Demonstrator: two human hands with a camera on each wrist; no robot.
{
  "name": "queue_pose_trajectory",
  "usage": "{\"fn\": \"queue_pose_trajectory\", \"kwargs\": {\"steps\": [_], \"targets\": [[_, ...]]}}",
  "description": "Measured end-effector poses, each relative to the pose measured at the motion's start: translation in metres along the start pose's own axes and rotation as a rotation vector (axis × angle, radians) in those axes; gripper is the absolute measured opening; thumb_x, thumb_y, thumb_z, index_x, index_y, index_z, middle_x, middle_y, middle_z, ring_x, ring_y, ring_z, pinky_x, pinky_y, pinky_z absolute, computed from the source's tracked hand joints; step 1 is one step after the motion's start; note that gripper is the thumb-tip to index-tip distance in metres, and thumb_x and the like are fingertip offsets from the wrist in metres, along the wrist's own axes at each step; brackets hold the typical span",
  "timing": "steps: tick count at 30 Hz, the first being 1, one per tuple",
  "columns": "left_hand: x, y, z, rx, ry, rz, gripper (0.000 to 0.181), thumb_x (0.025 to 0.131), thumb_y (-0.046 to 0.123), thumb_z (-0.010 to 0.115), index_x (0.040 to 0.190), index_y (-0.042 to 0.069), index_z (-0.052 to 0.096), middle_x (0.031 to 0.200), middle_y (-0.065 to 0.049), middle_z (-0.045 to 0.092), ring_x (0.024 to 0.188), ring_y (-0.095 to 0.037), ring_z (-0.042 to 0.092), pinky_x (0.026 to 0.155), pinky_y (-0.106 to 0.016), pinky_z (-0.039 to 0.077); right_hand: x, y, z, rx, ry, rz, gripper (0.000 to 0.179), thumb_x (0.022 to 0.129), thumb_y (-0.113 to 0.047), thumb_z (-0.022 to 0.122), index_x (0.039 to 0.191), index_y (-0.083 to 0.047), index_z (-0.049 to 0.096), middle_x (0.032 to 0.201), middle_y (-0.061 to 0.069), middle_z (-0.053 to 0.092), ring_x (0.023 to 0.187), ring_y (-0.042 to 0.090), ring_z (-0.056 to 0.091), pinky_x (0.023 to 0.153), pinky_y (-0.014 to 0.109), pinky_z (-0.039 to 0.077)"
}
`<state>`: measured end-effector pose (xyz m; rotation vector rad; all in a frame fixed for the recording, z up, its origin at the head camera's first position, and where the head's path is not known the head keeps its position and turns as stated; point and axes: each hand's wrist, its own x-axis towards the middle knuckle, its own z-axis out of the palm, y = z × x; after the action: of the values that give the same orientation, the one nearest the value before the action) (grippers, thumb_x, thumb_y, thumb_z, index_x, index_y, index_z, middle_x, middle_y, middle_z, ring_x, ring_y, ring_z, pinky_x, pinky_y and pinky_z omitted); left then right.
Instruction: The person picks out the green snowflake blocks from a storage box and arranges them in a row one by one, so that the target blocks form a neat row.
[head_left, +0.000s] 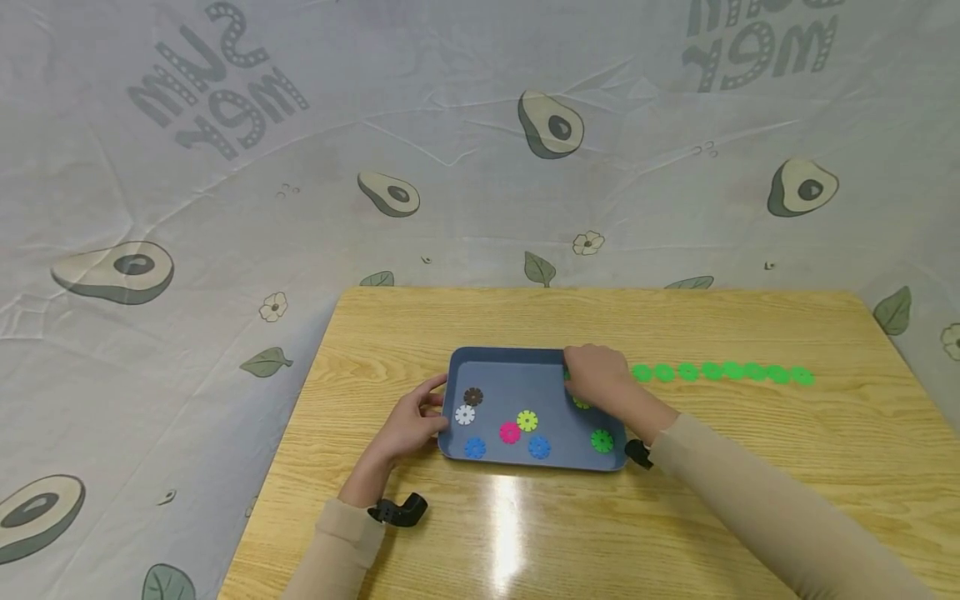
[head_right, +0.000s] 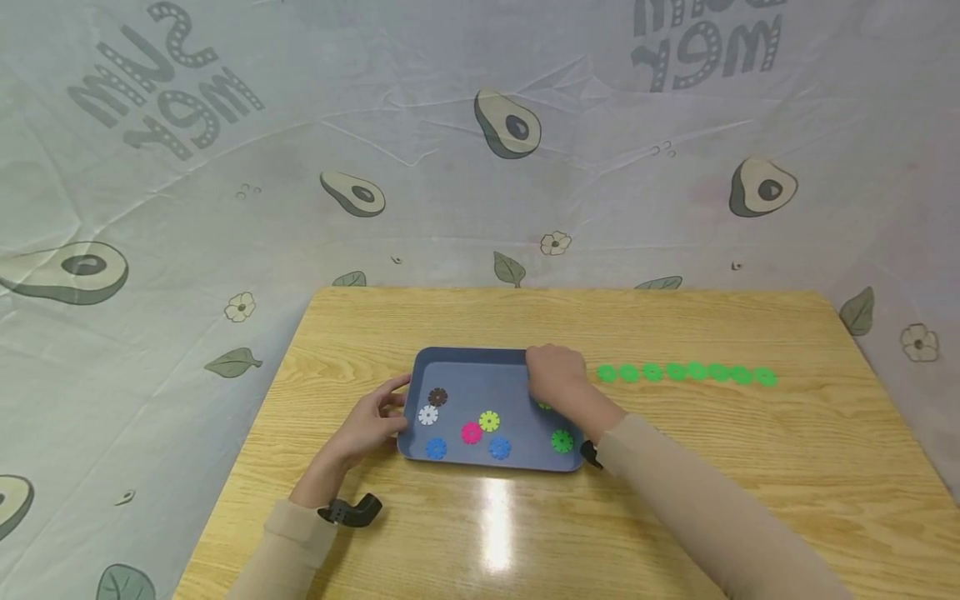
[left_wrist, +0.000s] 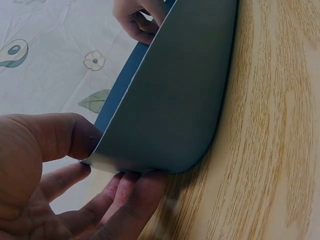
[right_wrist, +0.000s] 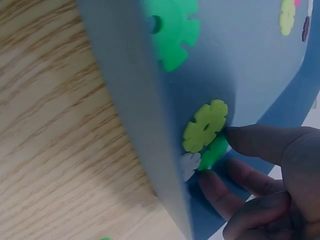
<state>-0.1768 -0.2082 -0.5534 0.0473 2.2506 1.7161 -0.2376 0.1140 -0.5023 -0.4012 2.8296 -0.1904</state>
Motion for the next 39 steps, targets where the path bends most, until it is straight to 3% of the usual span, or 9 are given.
{"fn": "queue_pose_trajectory", "kwargs": {"steps": [8, 12, 17, 25, 32, 39], "targets": [[0.000, 0.003, -0.001, -0.004, -0.002, -0.002, 0.079, 0.083, -0.008, 0.065, 0.157, 0.011, 0.047, 0.123, -0.022, 0.057, 0.092, -0.026, 0.066, 0.071, -0.041, 0.062, 0.000, 0.004, 0.002, -0.006, -0.006, 0.008, 0.029, 0.096, -0.013, 0.068, 0.070, -0.010, 0.057, 0.063, 0.006, 0.052, 0.052, 0.020, 0.051, 0.044, 0.032, 0.041], [0.000, 0.004, 0.000, 0.000, -0.001, 0.004, 0.079, 0.082, -0.008, 0.065, 0.157, 0.011, 0.047, 0.122, -0.022, 0.057, 0.092, -0.026, 0.066, 0.071, -0.041, 0.061, -0.001, 0.004, 0.000, 0.001, -0.015, 0.002, 0.030, 0.098, -0.014, 0.067, 0.069, -0.010, 0.057, 0.067, 0.008, 0.053, 0.054, 0.021, 0.052, 0.045, 0.033, 0.041], [0.002, 0.003, 0.000, 0.000, 0.001, 0.003, 0.079, 0.082, -0.008, 0.065, 0.156, 0.011, 0.048, 0.122, -0.022, 0.057, 0.092, -0.026, 0.066, 0.073, -0.040, 0.061, -0.003, 0.004, -0.002, -0.002, -0.028, 0.005, 0.026, 0.098, -0.018, 0.069, 0.076, -0.008, 0.061, 0.077, 0.010, 0.057, 0.059, 0.023, 0.055, 0.048, 0.034, 0.046], [0.000, 0.001, 0.001, 0.005, 0.000, 0.004, 0.078, 0.083, -0.008, 0.067, 0.156, 0.009, 0.047, 0.122, -0.022, 0.057, 0.091, -0.025, 0.064, 0.072, -0.037, 0.058, -0.006, 0.007, -0.001, 0.081, -0.016, 0.008, 0.021, 0.097, -0.019, 0.070, 0.108, -0.003, 0.064, 0.082, 0.007, 0.062, 0.063, 0.022, 0.058, 0.051, 0.037, 0.049], [-0.001, 0.001, 0.002, -0.001, -0.003, 0.000, 0.077, 0.084, -0.008, 0.066, 0.157, 0.009, 0.046, 0.123, -0.022, 0.057, 0.091, -0.025, 0.063, 0.072, -0.037, 0.057, -0.008, 0.016, -0.001, 0.182, 0.010, -0.022, 0.012, 0.096, -0.011, 0.062, 0.108, -0.009, 0.064, 0.081, 0.004, 0.061, 0.061, 0.022, 0.054, 0.051, 0.035, 0.043], [-0.002, 0.002, 0.002, 0.013, 0.011, -0.001, 0.077, 0.083, -0.008, 0.066, 0.156, 0.009, 0.047, 0.123, -0.021, 0.058, 0.092, -0.026, 0.064, 0.073, -0.037, 0.058, -0.013, 0.027, -0.015, 0.257, 0.076, -0.064, 0.017, 0.096, -0.014, 0.066, 0.112, -0.007, 0.066, 0.089, 0.006, 0.066, 0.064, 0.021, 0.056, 0.054, 0.035, 0.044]]}}
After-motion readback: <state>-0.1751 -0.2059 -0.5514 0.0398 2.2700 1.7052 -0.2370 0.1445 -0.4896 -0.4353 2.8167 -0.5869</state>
